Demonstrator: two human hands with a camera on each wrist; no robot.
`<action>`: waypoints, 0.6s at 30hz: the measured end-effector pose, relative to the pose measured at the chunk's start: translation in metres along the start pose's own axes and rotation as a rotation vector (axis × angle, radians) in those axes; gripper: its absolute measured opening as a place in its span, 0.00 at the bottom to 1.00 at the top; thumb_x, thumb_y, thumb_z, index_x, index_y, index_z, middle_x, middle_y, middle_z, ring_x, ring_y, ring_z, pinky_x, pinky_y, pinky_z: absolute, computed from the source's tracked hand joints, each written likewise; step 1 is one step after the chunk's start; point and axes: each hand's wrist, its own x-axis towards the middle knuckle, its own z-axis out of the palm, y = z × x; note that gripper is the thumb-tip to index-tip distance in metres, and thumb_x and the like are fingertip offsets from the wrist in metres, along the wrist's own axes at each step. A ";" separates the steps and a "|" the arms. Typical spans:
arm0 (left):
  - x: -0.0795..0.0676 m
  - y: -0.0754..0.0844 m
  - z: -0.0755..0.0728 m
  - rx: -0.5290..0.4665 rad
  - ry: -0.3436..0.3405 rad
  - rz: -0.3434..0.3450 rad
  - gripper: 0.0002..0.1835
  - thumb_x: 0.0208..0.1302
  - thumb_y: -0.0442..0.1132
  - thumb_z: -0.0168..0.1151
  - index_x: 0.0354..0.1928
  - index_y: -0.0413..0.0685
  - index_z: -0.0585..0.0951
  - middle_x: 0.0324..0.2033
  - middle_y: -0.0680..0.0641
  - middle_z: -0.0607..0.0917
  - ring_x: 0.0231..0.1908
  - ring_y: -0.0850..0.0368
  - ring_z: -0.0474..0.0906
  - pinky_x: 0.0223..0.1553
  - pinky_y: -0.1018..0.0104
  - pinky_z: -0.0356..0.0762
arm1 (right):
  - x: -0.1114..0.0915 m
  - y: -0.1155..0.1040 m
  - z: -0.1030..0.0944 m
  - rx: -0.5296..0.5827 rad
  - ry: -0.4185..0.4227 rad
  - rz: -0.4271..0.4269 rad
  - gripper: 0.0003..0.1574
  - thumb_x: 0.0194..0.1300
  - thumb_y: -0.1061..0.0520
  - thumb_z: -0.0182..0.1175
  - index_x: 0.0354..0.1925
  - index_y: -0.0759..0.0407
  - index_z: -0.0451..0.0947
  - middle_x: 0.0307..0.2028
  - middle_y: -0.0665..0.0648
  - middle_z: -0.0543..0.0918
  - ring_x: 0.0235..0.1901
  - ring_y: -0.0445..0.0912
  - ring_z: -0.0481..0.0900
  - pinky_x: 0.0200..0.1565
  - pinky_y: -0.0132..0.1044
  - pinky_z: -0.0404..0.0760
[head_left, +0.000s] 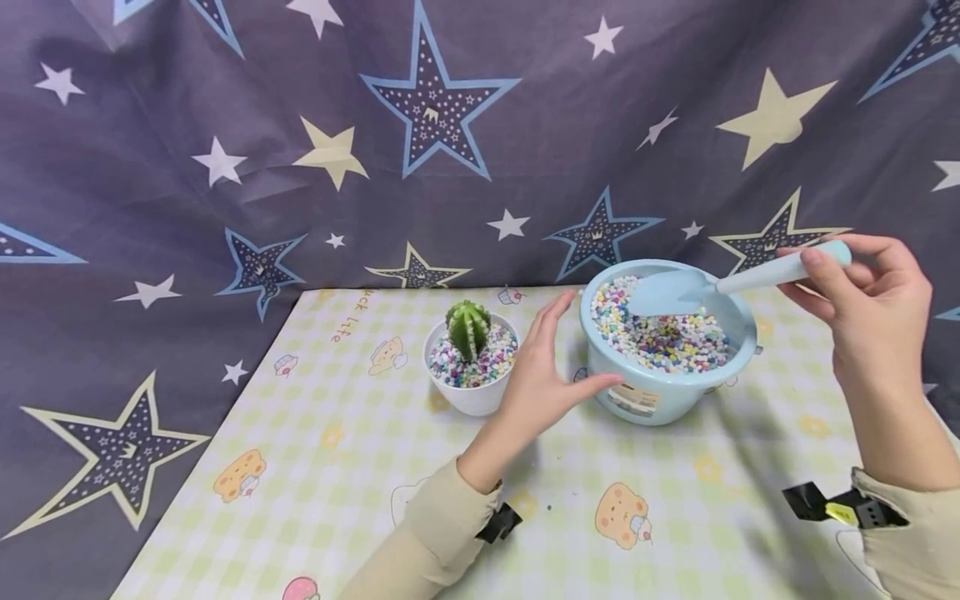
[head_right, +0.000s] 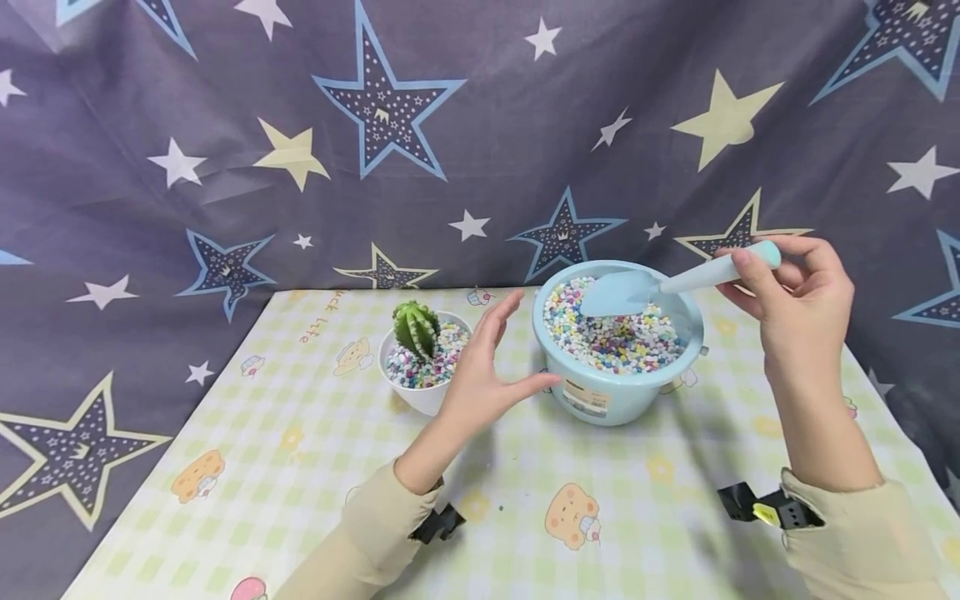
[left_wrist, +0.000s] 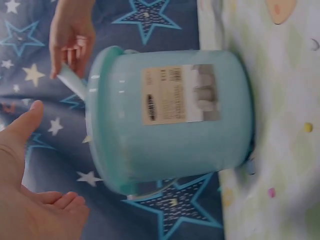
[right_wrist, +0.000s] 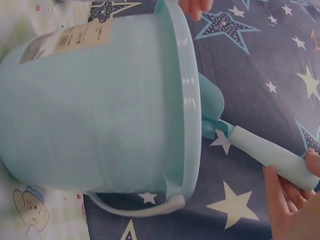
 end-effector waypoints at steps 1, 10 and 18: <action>0.002 -0.002 0.004 -0.001 -0.011 -0.020 0.59 0.47 0.50 0.81 0.78 0.57 0.55 0.76 0.52 0.62 0.75 0.53 0.60 0.75 0.52 0.61 | 0.000 -0.001 -0.002 -0.011 0.000 0.001 0.15 0.56 0.76 0.65 0.42 0.74 0.75 0.30 0.64 0.90 0.28 0.50 0.90 0.32 0.38 0.88; 0.011 -0.023 0.035 -0.037 -0.049 -0.131 0.60 0.49 0.54 0.78 0.79 0.60 0.51 0.79 0.58 0.53 0.77 0.54 0.53 0.77 0.50 0.57 | 0.007 -0.006 -0.029 -0.057 -0.040 0.043 0.13 0.61 0.74 0.62 0.45 0.69 0.74 0.33 0.60 0.91 0.32 0.47 0.91 0.32 0.35 0.88; 0.012 -0.029 0.042 -0.062 -0.045 -0.156 0.59 0.50 0.55 0.78 0.79 0.60 0.51 0.79 0.60 0.51 0.77 0.54 0.53 0.77 0.49 0.57 | 0.023 0.003 -0.051 -0.043 -0.180 0.043 0.12 0.64 0.77 0.56 0.46 0.71 0.74 0.35 0.62 0.91 0.34 0.48 0.91 0.35 0.35 0.88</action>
